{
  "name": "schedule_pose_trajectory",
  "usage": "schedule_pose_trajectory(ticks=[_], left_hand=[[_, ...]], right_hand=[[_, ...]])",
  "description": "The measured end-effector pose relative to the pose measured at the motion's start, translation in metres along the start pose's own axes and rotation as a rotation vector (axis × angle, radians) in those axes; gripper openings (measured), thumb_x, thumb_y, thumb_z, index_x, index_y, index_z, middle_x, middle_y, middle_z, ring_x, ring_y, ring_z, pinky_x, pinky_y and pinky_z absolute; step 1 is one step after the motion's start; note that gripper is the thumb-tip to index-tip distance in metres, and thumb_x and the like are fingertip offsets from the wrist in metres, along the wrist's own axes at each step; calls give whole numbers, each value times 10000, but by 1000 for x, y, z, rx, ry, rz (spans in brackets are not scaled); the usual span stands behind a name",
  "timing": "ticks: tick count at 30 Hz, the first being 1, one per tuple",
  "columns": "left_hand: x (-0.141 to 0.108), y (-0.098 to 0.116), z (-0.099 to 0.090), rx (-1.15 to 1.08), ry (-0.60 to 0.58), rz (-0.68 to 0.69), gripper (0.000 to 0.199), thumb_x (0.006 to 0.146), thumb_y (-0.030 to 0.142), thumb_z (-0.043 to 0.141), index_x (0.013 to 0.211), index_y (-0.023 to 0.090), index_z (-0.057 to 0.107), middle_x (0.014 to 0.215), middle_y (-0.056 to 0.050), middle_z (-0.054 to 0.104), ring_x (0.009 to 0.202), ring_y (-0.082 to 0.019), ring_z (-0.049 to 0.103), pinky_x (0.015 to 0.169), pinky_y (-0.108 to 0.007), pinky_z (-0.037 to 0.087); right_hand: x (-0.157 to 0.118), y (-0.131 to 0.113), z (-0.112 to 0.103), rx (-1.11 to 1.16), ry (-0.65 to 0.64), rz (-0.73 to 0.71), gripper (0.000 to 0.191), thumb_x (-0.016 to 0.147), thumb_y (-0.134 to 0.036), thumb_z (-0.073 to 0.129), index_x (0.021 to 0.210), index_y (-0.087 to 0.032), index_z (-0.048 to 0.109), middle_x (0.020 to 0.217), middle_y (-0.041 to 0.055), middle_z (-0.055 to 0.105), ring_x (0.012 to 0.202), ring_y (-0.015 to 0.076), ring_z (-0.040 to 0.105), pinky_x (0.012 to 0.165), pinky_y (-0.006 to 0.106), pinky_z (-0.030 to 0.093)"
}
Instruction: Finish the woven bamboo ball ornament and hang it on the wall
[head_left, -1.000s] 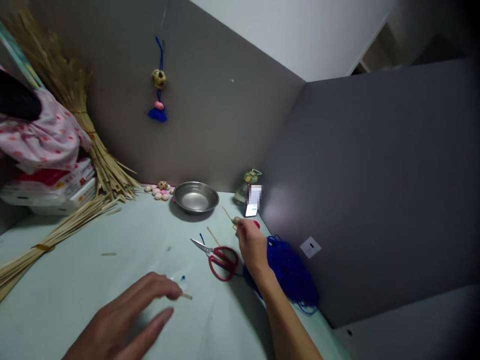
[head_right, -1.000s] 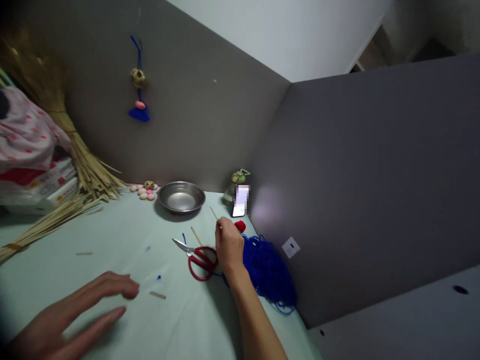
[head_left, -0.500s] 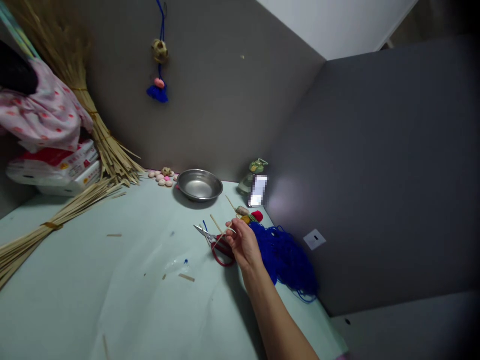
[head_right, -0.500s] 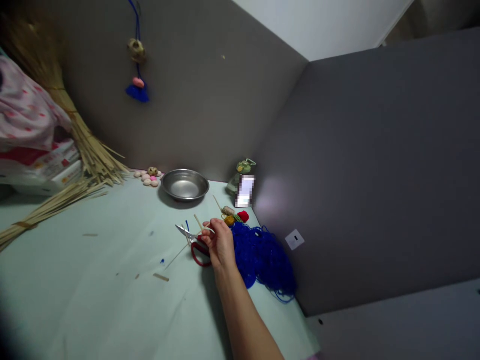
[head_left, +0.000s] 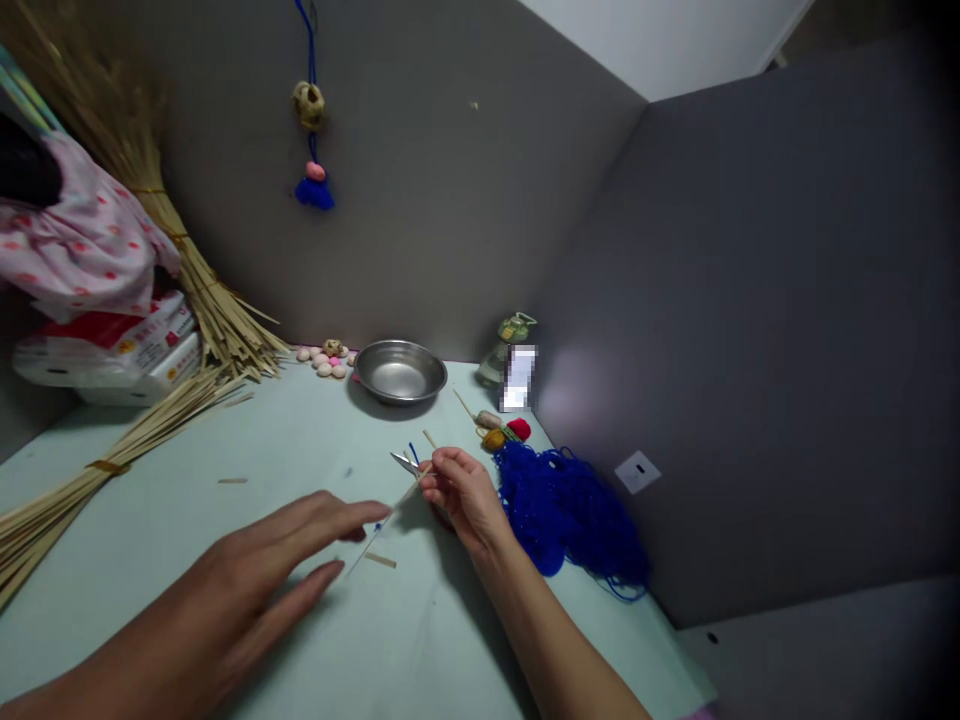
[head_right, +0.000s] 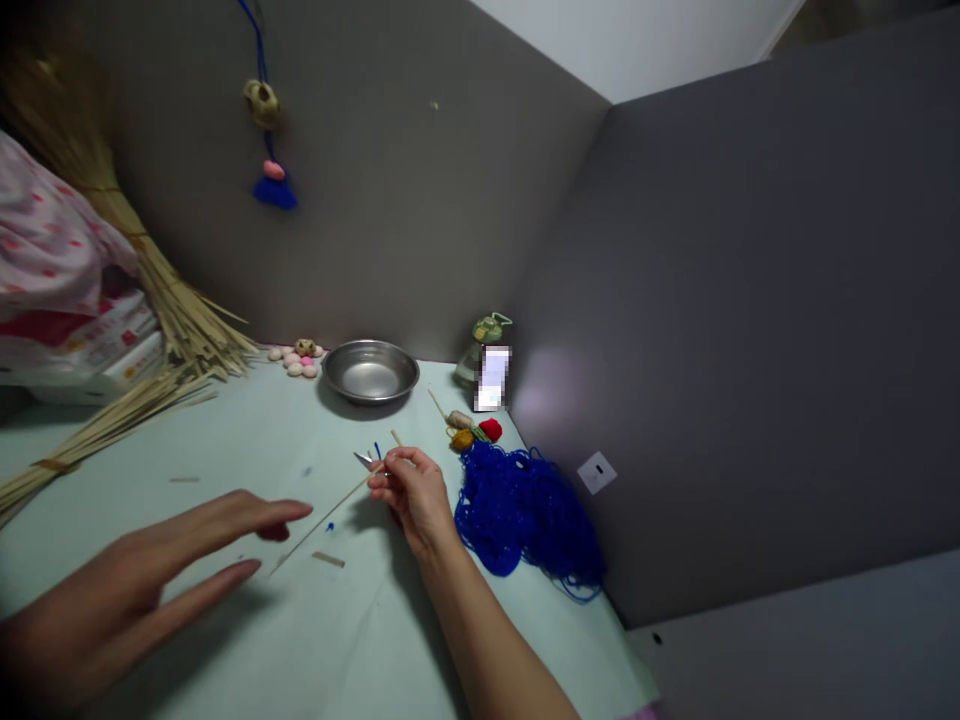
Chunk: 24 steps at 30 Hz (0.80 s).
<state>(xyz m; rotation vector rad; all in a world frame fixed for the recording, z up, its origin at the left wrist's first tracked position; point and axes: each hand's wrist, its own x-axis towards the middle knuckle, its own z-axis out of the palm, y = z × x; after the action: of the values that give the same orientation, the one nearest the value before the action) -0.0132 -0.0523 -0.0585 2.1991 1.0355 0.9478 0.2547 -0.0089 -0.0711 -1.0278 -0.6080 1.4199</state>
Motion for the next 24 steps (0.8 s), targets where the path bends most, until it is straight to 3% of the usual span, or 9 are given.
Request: schedule_pose_trajectory(ticks=[2,4,10,15,19,24], left_hand=[[16,-7,3,-19,-145,64,403,991,382,583,1374,452,685,1221,-14,794,1077,-254,762,904,-329,627],[22,-13,10,-79,-193,48,358,1005,360,571,1322,417,726,1133,-24,809,996,-231,777,854,-307,634],[9,-19,23,-189,-119,-21,288,982,358,610,1220,375,771,1119,-43,799,1002,-238,764,865,-319,634],[3,-25,24,-254,-135,-43,217,988,344,593,972,335,809,990,-41,788,914,-228,749,802,-300,624],[0,-26,27,-278,-107,-56,299,1005,331,527,1087,381,810,1064,-49,777,951,-228,737,827,-328,618],[-3,-24,29,-336,-99,-102,203,963,376,628,967,400,830,971,-15,792,883,-206,753,782,-280,614]], right_hand=[[-1,3,3,-6,-14,6,434,595,-364,966,802,-147,653,760,66,775,565,113,701,503,160,565],[-2,6,5,-15,-19,7,435,596,-362,965,804,-149,648,741,61,769,549,117,701,488,162,556],[-2,18,6,-57,-21,44,428,633,-359,952,824,-141,636,753,83,781,546,136,715,485,180,564],[-1,24,7,-43,-15,76,410,644,-347,946,820,-146,635,740,72,774,544,137,715,484,181,565],[0,26,7,4,31,83,416,619,-326,948,814,-146,628,732,70,770,554,138,717,489,180,568],[0,27,7,12,26,109,439,597,-329,967,805,-146,627,728,73,774,548,133,711,489,178,568]])
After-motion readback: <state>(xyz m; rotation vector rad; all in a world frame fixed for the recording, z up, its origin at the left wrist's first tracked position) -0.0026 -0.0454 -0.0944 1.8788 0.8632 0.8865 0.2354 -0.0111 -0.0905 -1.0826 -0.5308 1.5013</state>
